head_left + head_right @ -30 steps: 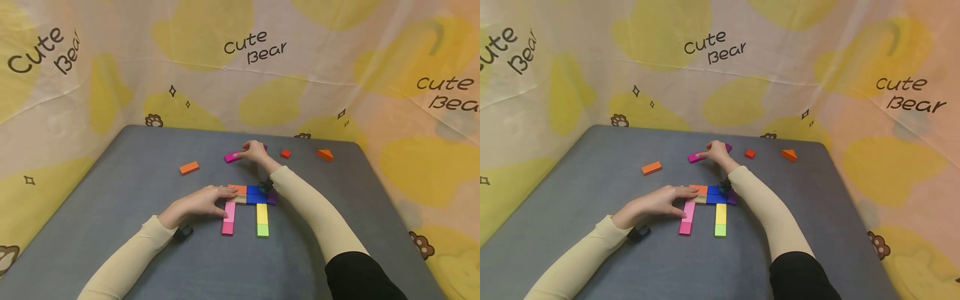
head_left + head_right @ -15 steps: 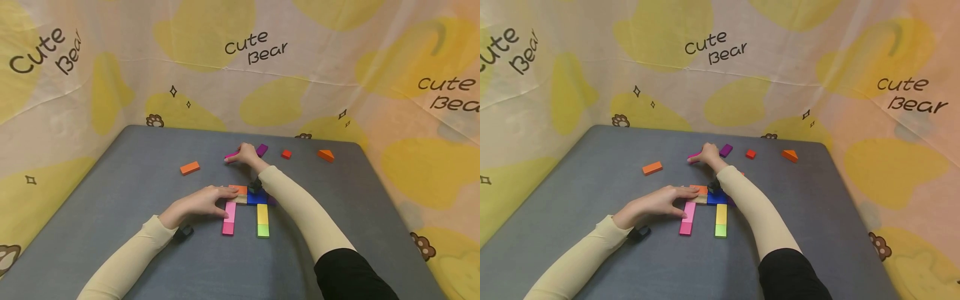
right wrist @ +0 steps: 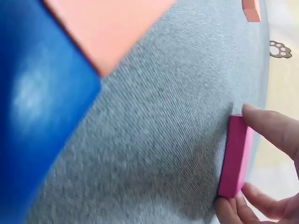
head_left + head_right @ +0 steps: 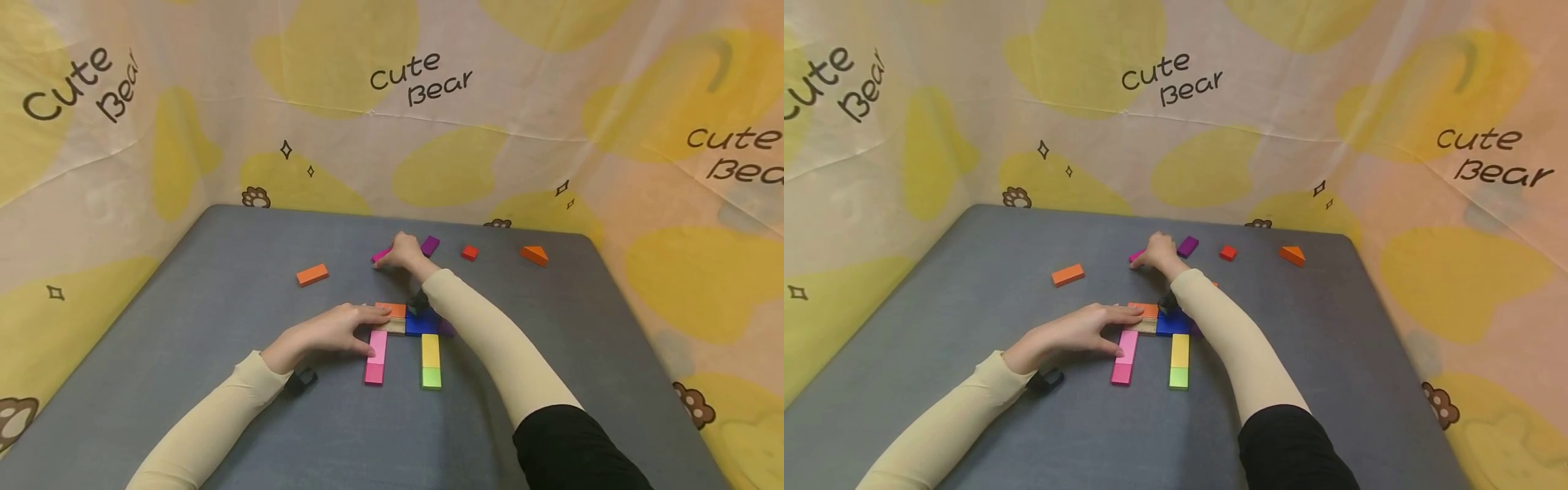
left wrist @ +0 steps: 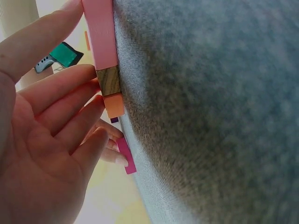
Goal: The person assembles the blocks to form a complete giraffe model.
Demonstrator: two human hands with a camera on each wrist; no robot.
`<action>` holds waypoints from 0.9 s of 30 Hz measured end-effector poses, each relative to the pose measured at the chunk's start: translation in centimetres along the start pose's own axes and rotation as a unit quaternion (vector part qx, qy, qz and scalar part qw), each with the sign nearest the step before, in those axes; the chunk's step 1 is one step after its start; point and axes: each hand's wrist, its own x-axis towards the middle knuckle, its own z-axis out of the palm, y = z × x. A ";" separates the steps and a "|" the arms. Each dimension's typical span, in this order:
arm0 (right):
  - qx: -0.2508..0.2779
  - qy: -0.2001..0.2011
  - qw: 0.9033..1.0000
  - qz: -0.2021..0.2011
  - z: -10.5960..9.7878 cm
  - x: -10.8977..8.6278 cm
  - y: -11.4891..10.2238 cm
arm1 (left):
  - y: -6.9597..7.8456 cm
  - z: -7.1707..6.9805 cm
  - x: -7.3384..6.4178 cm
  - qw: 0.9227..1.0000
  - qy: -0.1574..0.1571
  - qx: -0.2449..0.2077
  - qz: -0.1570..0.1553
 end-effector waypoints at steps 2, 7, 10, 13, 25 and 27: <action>-0.001 -0.004 1.000 -0.005 -0.3 0.0 0.1 | 0.0 0.0 0.0 1.000 -0.001 0.001 0.000; 0.000 -0.018 0.999 -0.033 -1.0 -0.1 0.7 | 0.0 0.0 0.0 1.000 -0.003 0.000 0.000; 0.004 -0.018 0.999 -0.047 -1.5 -0.3 1.2 | 0.0 0.0 0.0 1.000 -0.002 0.000 0.001; 0.012 -0.014 0.998 -0.058 -2.2 -0.6 1.6 | 0.0 0.0 0.0 1.000 -0.002 0.002 0.000; 0.066 -0.001 0.995 -0.078 -6.3 -3.0 4.5 | 0.0 -0.1 0.2 1.000 -0.003 0.007 -0.002; 0.070 0.003 0.994 -0.080 -6.7 -3.4 5.3 | 0.0 0.0 0.2 1.000 -0.002 0.007 -0.002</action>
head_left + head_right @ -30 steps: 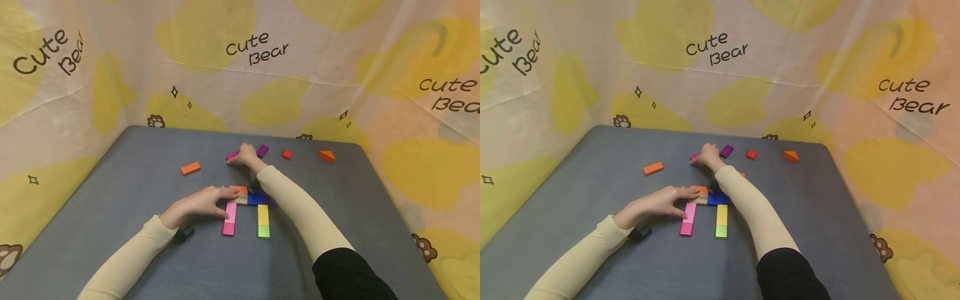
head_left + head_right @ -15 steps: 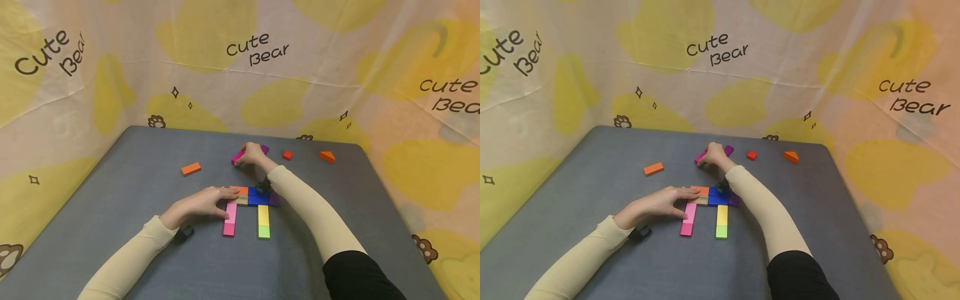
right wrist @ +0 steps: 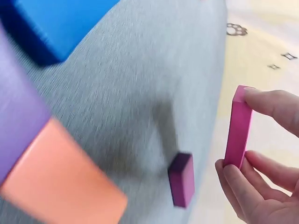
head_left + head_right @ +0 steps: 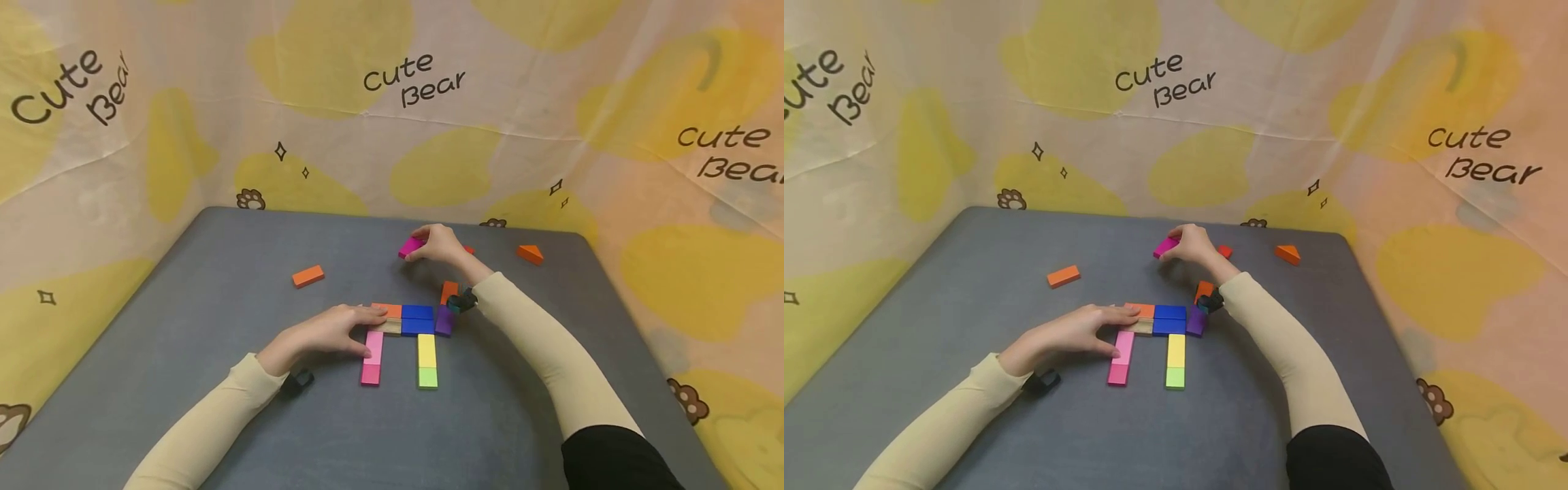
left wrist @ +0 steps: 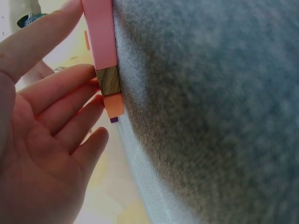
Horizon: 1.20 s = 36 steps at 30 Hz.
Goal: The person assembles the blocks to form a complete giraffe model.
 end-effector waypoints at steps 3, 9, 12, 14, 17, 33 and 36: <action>0.006 0.004 1.000 -0.001 -0.8 -0.6 1.1 | 0.0 0.0 0.0 1.000 -0.001 -0.003 -0.002; 0.016 0.007 1.000 0.002 -2.1 -1.9 3.1 | 0.1 0.1 0.0 1.000 -0.003 -0.006 -0.006; 0.013 0.005 1.000 0.007 -2.6 -2.5 4.0 | 0.1 0.1 0.0 1.000 -0.004 -0.005 -0.010; 0.010 0.006 1.000 0.012 -2.9 -2.9 4.6 | 0.1 0.1 0.0 1.000 -0.004 -0.003 -0.010; 0.015 0.005 1.000 0.019 -3.2 -3.4 5.3 | 0.2 0.1 0.0 1.000 -0.005 -0.005 -0.009; 0.054 -0.034 0.998 0.002 -2.8 -3.9 9.1 | 0.1 0.2 0.1 1.000 -0.004 -0.004 -0.007; 0.056 -0.035 0.998 -0.001 -2.7 -3.8 9.6 | 0.1 0.2 0.1 1.000 -0.004 -0.003 -0.009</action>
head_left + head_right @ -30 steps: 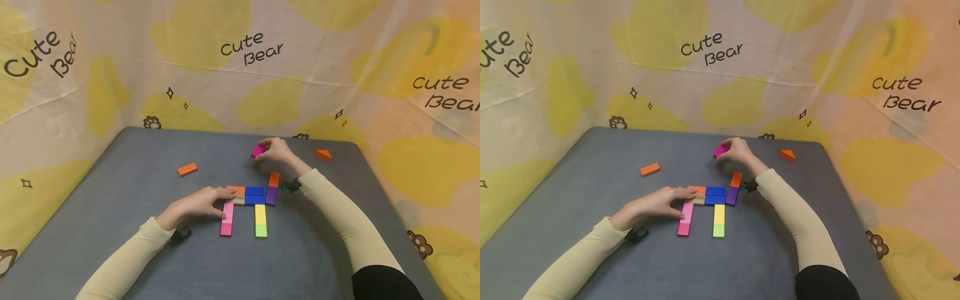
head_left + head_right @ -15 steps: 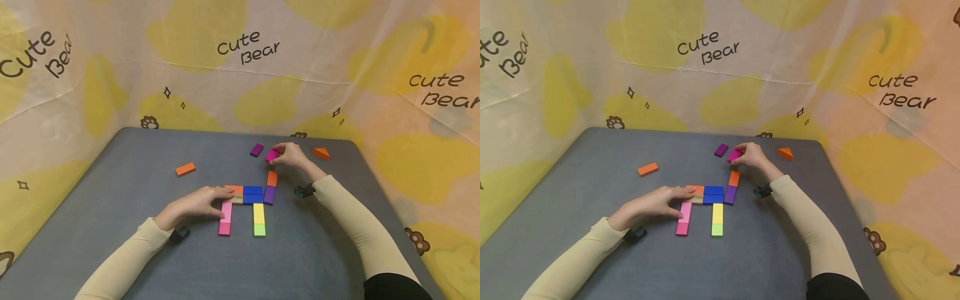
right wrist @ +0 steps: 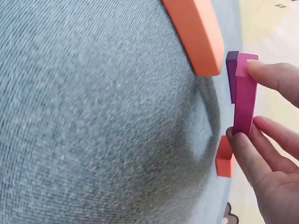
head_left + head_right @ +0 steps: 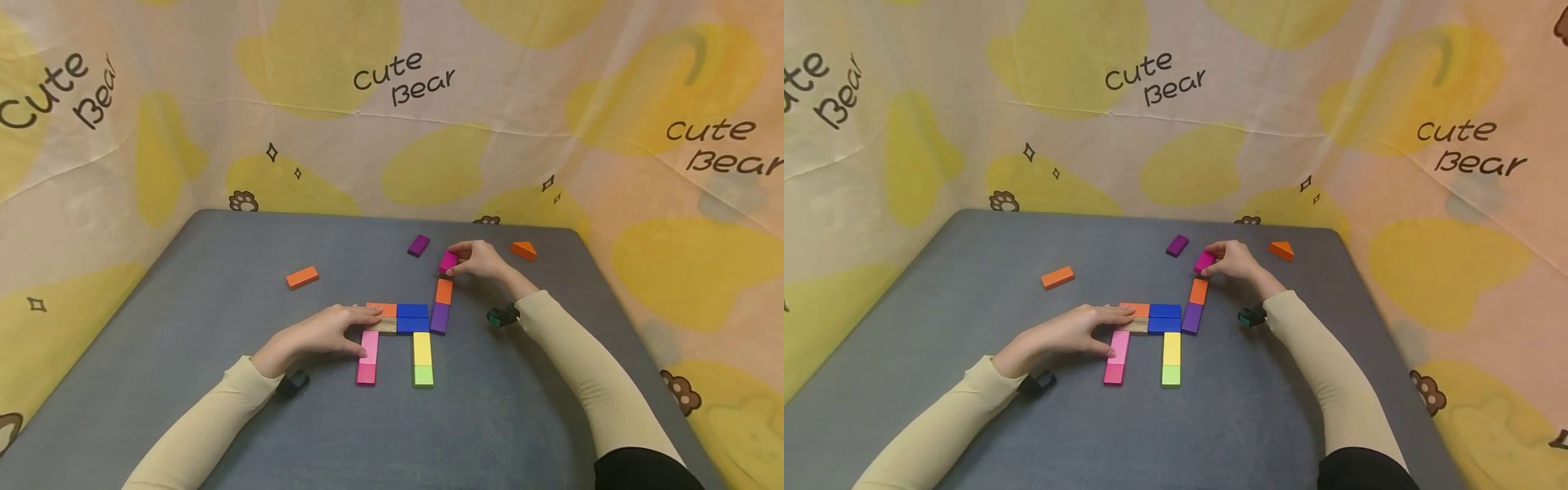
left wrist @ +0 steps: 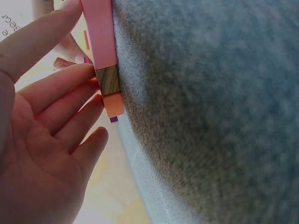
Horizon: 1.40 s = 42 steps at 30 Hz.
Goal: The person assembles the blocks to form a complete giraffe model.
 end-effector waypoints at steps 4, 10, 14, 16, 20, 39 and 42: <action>0.007 -0.003 1.000 0.003 0.0 0.2 0.5 | 0.0 0.0 0.0 1.000 0.000 -0.001 -0.002; 0.005 -0.013 1.000 0.008 0.2 0.2 0.8 | 0.1 0.0 0.0 1.000 -0.001 0.000 -0.003; 0.002 -0.016 1.000 0.006 0.2 0.0 0.7 | 0.1 0.0 0.0 1.000 0.000 0.001 -0.001; 0.005 -0.019 1.000 0.007 0.3 0.0 0.7 | 0.1 -0.1 0.0 1.000 0.000 0.002 0.000; 0.005 -0.026 1.000 0.004 0.3 0.0 0.6 | 0.1 -0.1 0.0 1.000 0.000 0.000 0.002; -0.035 -0.047 0.998 -0.011 0.6 0.2 0.5 | 0.1 -0.1 0.0 1.000 0.001 0.001 0.006; -0.033 -0.050 0.998 -0.014 0.6 0.2 0.5 | 0.1 -0.1 0.0 1.000 0.003 0.002 0.006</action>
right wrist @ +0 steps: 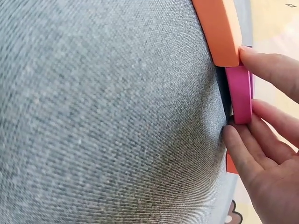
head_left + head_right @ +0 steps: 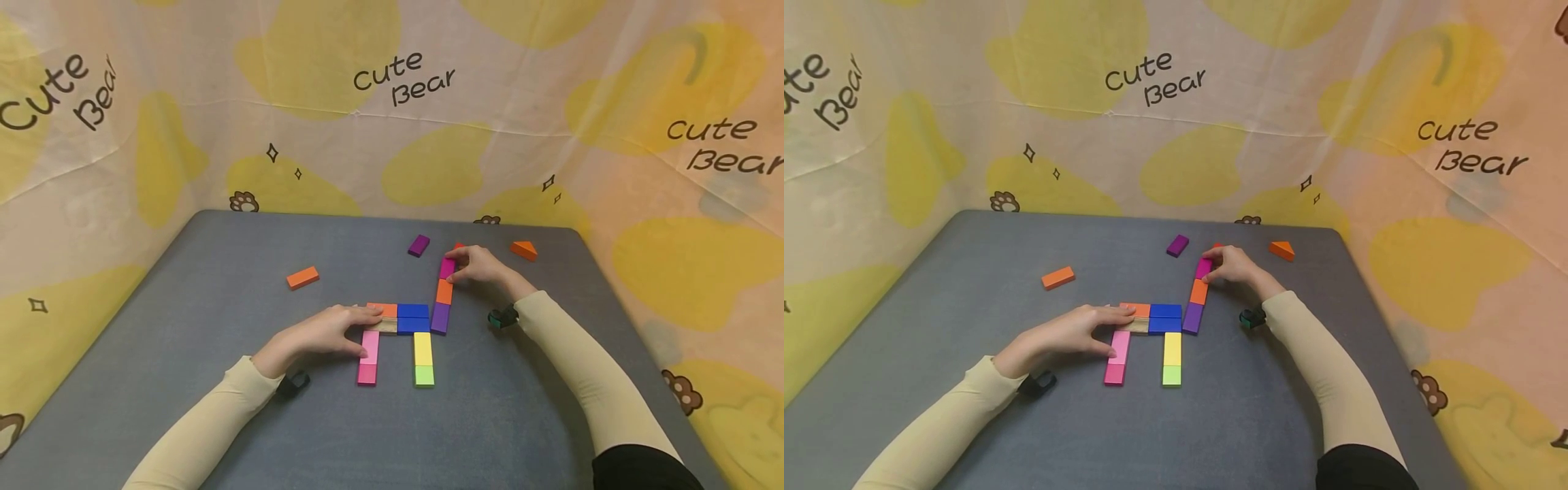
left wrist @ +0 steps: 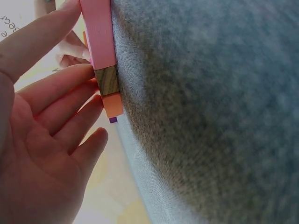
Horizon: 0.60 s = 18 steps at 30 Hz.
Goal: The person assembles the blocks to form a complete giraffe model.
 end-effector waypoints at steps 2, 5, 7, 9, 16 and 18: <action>0.000 -0.001 1.000 -0.002 0.0 0.0 0.0 | 0.0 0.0 0.0 1.000 0.000 0.001 -0.001; 0.000 0.000 1.000 -0.001 0.0 0.0 0.0 | 0.0 0.0 0.0 1.000 -0.001 0.001 -0.002; 0.003 -0.001 1.000 0.001 0.0 0.0 0.1 | -0.1 0.0 0.1 1.000 -0.002 0.001 -0.005; 0.005 -0.003 1.000 0.002 0.0 -0.1 0.1 | -0.1 0.0 0.1 1.000 -0.005 0.000 -0.007; 0.008 -0.003 1.000 0.001 0.1 -0.2 0.1 | -0.1 0.1 0.1 1.000 -0.008 -0.003 -0.013; 0.007 -0.002 1.000 -0.001 0.0 -0.2 0.1 | 0.0 0.1 0.1 1.000 -0.008 -0.005 -0.014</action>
